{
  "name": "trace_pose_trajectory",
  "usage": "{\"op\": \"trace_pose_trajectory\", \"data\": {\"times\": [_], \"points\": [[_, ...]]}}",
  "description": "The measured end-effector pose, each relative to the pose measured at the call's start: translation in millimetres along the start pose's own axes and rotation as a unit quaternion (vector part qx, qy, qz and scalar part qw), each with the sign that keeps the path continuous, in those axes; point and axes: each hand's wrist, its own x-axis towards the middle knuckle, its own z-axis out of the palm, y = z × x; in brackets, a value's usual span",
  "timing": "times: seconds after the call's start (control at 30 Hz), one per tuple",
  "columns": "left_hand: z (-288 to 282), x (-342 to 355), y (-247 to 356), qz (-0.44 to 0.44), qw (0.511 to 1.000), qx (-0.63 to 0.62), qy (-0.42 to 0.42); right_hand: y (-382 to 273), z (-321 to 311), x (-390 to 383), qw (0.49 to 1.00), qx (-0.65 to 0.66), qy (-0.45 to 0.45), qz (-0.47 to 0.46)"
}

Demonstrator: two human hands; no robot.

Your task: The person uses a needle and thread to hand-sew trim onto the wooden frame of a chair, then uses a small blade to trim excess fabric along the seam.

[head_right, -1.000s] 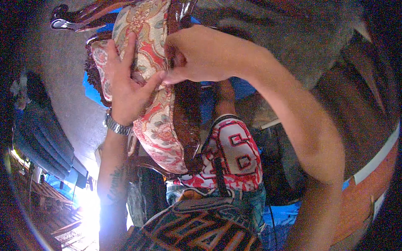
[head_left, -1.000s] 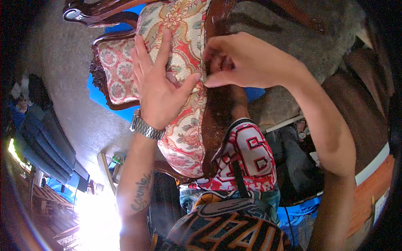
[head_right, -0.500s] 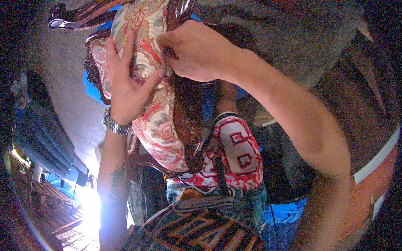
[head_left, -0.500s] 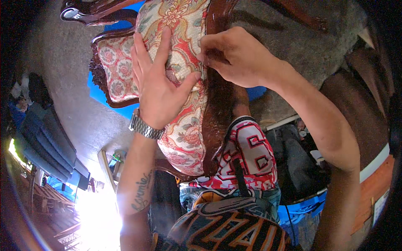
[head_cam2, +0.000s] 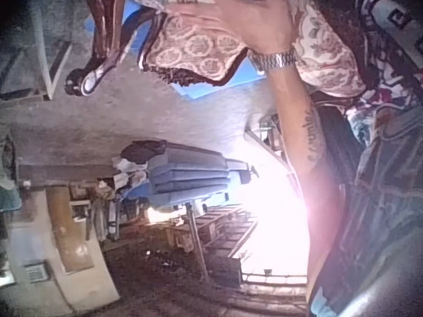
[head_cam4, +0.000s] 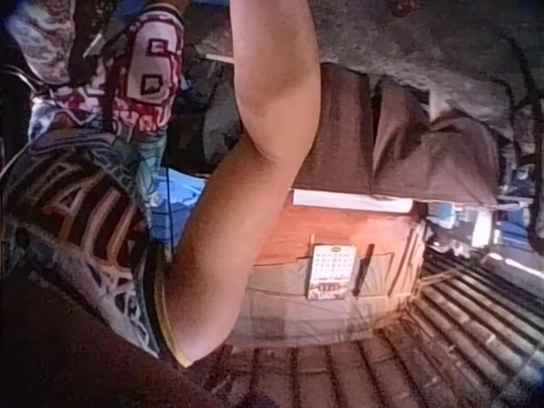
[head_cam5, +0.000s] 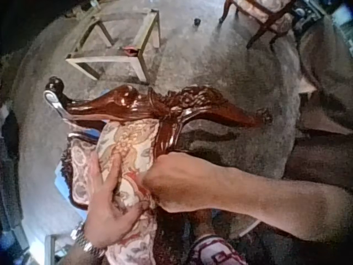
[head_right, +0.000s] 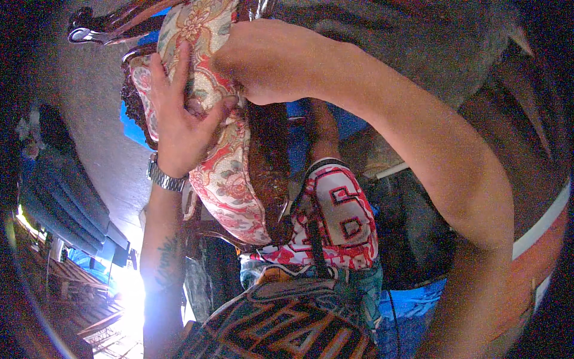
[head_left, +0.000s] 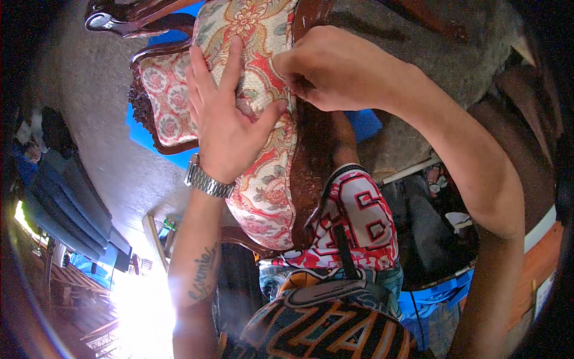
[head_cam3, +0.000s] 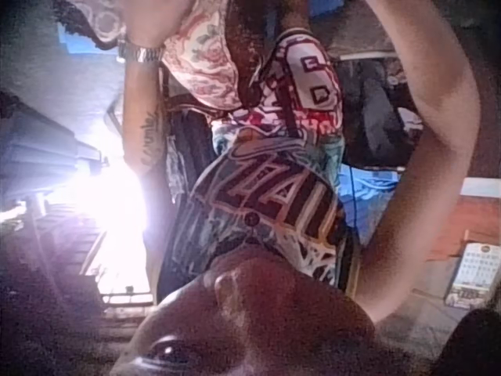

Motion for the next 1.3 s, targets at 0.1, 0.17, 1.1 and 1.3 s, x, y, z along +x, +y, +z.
{"op": "trace_pose_trajectory", "data": {"times": [0.1,0.17,1.1,1.3], "points": [[1.7,0.5,-2.7,0.000,1.000,-0.002,0.001,5.6,-11.3,2.5,0.999,0.025,0.043,-0.001],[0.4,-1.6,-4.1,0.002,1.000,-0.003,0.001,-0.3,-7.0,0.5,0.999,0.033,0.010,0.022],[-24.7,-43.9,57.3,-0.024,0.945,-0.324,-0.038,-80.8,21.0,-69.7,0.898,0.251,0.340,0.119],[-22.4,-40.1,65.9,0.047,0.960,-0.273,-0.039,-106.0,10.6,-90.4,0.848,0.361,0.282,0.265]]}}
